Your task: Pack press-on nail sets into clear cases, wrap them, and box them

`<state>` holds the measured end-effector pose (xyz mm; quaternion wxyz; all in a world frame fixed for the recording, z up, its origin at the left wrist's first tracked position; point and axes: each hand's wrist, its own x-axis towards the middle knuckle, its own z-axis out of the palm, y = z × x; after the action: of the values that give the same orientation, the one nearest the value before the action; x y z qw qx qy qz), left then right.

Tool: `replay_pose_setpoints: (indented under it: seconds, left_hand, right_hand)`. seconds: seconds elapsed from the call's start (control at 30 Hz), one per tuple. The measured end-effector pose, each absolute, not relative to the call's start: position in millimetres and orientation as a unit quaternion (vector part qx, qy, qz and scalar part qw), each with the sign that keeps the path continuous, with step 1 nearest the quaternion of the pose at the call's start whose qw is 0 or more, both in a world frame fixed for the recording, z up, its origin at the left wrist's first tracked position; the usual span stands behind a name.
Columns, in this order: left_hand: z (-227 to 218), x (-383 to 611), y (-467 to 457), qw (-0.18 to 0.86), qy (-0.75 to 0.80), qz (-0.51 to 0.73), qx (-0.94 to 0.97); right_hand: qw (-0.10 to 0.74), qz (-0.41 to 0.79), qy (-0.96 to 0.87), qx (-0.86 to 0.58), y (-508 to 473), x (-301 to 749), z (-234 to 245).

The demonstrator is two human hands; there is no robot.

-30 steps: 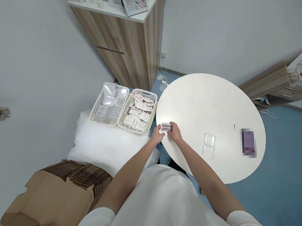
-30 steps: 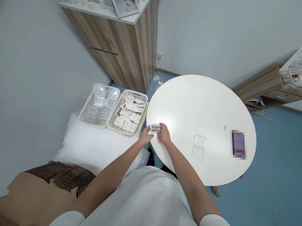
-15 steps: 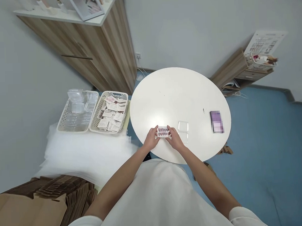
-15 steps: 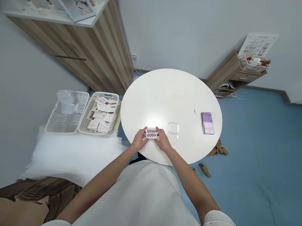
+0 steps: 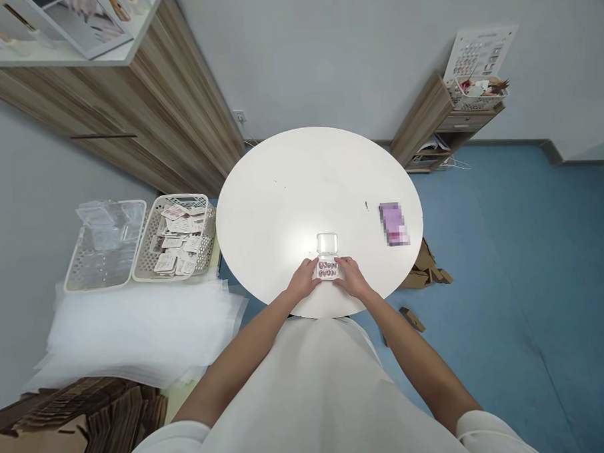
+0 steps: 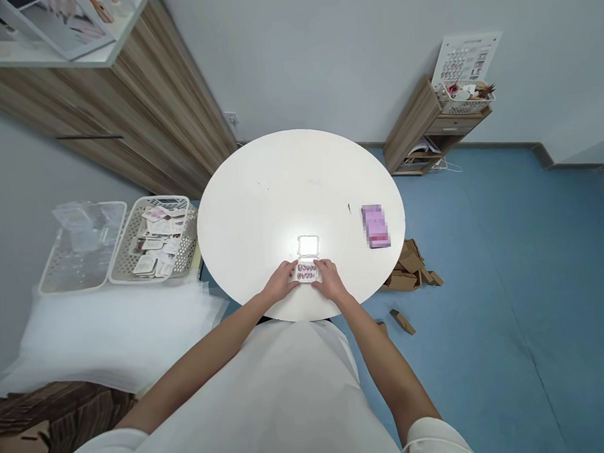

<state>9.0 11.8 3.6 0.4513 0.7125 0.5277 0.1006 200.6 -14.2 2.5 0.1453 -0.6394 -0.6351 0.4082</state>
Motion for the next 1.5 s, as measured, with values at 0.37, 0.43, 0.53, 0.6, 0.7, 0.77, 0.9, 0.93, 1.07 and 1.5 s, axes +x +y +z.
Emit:
replay_pose_setpoints:
  seconds: [0.37, 0.43, 0.53, 0.6, 0.7, 0.77, 0.9, 0.93, 1.07, 1.5]
  left_hand:
    - [-4.2, 29.1, 17.9, 0.392, 0.582, 0.018, 0.713]
    - [-5.6, 30.1, 17.4, 0.390, 0.586, 0.012, 0.711]
    - [-6.3, 30.1, 15.8, 0.392, 0.591, 0.024, 0.705]
    - [-5.9, 29.1, 14.0, 0.400, 0.595, 0.040, 0.696]
    - [-5.1, 26.9, 10.7, 0.422, 0.605, 0.070, 0.672]
    - [-5.2, 25.6, 8.6, 0.438, 0.617, 0.099, 0.647]
    - [-6.6, 24.1, 5.9, 0.475, 0.634, 0.137, 0.595]
    - [-6.6, 23.5, 5.2, 0.490, 0.635, 0.147, 0.579]
    - [-4.0, 17.6, 1.0, 0.560, 0.636, 0.217, 0.484]
    - [11.5, 0.8, -4.8, 0.670, 0.591, 0.269, 0.360]
  right_hand:
    - [0.130, 0.434, -0.621, -0.639, 1.8, 207.3, -10.7]
    - [0.121, 0.431, -0.624, -0.641, 3.0, 206.6, -11.2]
    - [0.107, 0.413, -0.627, -0.651, 2.4, 204.0, -11.1]
    - [0.105, 0.405, -0.627, -0.657, 0.4, 202.2, -10.9]
    - [0.135, 0.422, -0.606, -0.661, -4.2, 200.2, -11.2]
    - [0.171, 0.448, -0.572, -0.665, -6.6, 198.8, -12.1]
    - [0.222, 0.500, -0.495, -0.675, -6.8, 194.4, -12.9]
    - [0.231, 0.515, -0.482, -0.670, -6.5, 193.2, -12.5]
    - [0.289, 0.564, -0.432, -0.642, -8.0, 190.2, -8.5]
    - [0.361, 0.679, -0.295, -0.567, 7.3, 191.4, 3.0]
